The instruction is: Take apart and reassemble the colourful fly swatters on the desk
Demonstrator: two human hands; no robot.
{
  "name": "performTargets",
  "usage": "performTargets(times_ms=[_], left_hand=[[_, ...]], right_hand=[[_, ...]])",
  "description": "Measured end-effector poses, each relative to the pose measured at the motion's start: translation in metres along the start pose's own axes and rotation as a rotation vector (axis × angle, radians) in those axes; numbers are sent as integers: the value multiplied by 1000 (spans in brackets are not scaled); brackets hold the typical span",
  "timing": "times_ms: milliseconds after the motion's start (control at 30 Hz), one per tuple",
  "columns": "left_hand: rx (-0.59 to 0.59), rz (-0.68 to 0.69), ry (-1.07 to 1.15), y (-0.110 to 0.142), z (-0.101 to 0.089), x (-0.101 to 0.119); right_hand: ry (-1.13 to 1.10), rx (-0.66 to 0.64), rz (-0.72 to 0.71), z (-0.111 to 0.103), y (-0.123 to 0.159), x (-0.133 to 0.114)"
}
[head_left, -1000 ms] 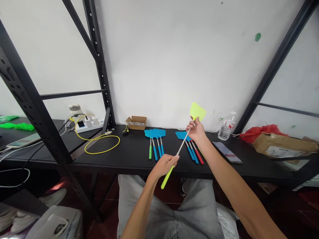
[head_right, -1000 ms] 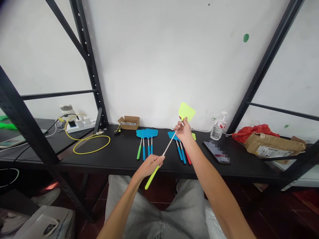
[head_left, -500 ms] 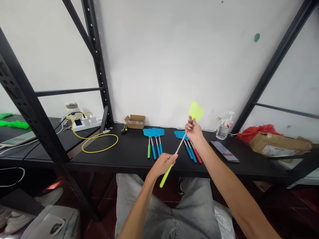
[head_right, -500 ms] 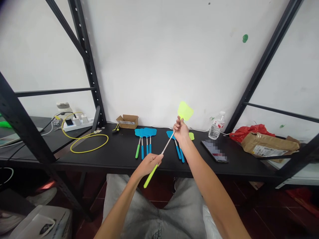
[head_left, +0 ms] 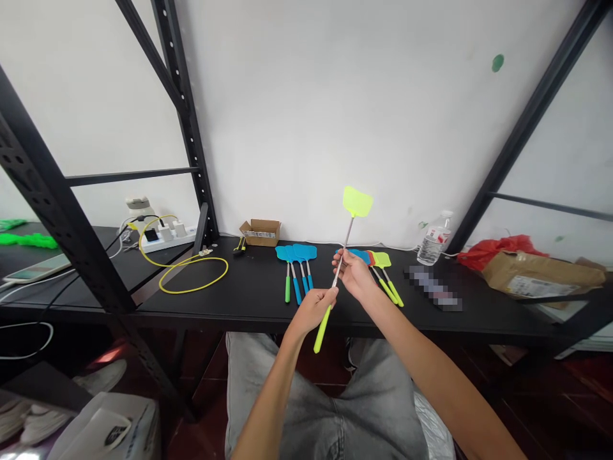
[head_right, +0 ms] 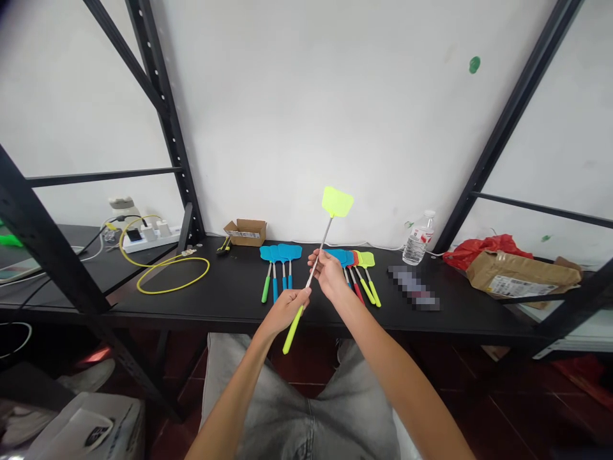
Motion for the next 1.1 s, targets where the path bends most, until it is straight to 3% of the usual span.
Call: performTargets(times_ms=[267, 500, 700, 900, 1000, 1100], left_hand=[[-92, 29, -78, 5, 3, 8], [-158, 45, -70, 8, 2, 14], [-153, 61, -39, 9, -2, 10], [-88, 65, -31, 5, -2, 3], [-87, 79, -15, 4, -1, 3], [-94, 79, 6, 4, -1, 5]], right_hand=[[-52, 235, -34, -10, -29, -52], [-79, 257, -106, -25, -53, -85], [70, 53, -146, -27, -36, -70], [319, -215, -127, -28, 13, -20], [353, -252, -105, -29, 26, -4], [308, -234, -89, -28, 27, -4]])
Point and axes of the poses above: each hand's wrist, its own y-axis away from the middle knuckle, its own z-axis out of the palm, x = y × z, the point moved 1 cm from there along -y, towards the middle knuckle, and after that the axes turned 10 degrees about x, right-handed, at the moved point
